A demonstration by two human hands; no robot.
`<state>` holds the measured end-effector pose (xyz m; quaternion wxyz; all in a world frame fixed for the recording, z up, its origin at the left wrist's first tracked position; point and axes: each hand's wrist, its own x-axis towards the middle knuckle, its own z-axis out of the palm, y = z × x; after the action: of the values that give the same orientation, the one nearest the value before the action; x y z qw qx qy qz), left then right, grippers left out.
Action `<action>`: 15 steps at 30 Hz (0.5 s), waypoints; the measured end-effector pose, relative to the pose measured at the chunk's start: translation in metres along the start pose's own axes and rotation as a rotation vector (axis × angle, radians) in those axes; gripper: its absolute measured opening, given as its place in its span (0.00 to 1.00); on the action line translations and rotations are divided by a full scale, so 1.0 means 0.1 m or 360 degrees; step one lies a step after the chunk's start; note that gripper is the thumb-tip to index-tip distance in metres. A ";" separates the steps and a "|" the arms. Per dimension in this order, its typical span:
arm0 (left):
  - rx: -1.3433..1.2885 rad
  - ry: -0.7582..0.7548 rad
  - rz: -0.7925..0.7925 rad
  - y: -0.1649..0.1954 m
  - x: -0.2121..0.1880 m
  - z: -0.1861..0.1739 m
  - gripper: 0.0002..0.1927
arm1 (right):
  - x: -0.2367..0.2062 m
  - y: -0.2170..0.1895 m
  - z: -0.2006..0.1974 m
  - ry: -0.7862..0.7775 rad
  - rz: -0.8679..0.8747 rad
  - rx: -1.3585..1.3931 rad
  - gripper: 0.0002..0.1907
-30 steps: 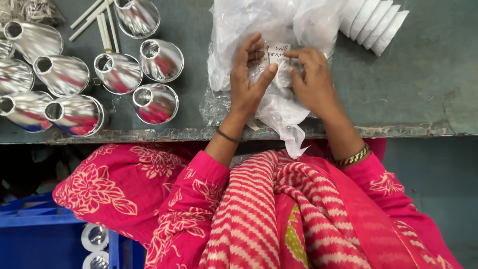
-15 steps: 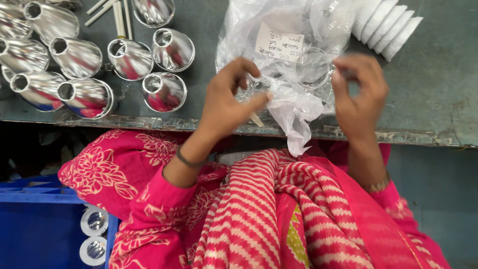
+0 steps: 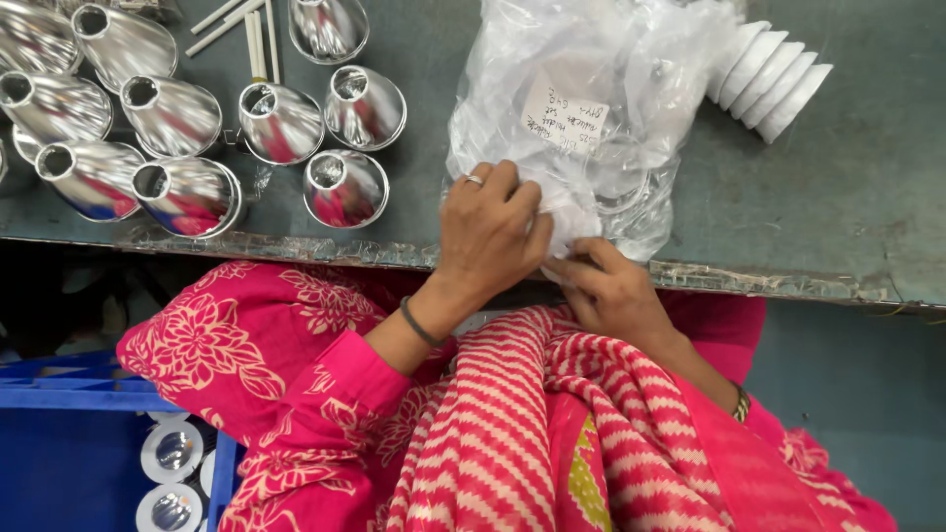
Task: The person wraps silver conical lamp reflectors in white foam and plastic sheets and places the wrapped pieces into a blue crate, working through the parts one at a time at a workbench.
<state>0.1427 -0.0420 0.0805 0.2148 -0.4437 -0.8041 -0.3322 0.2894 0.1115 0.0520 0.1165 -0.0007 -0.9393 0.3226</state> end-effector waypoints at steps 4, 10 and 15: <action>-0.0233 0.0034 -0.0005 0.00 -0.06 0.02 0.09 | 0.33 -0.02 0.09 -0.0112 -0.0153 -0.0231 0.15; -0.0601 -0.0016 -0.0159 -0.20 -0.15 0.10 0.07 | 0.88 0.02 0.28 0.0168 -0.0418 -0.0373 0.36; -0.1758 -0.0580 -0.0551 -0.32 -0.15 0.20 0.11 | 1.26 0.21 0.34 0.0426 -0.0469 -0.0575 0.36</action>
<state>0.1219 -0.0482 0.0465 -0.2457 -0.4021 -0.5971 -0.6491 0.1580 0.1167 0.0408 0.2833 0.0726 -0.9479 0.1263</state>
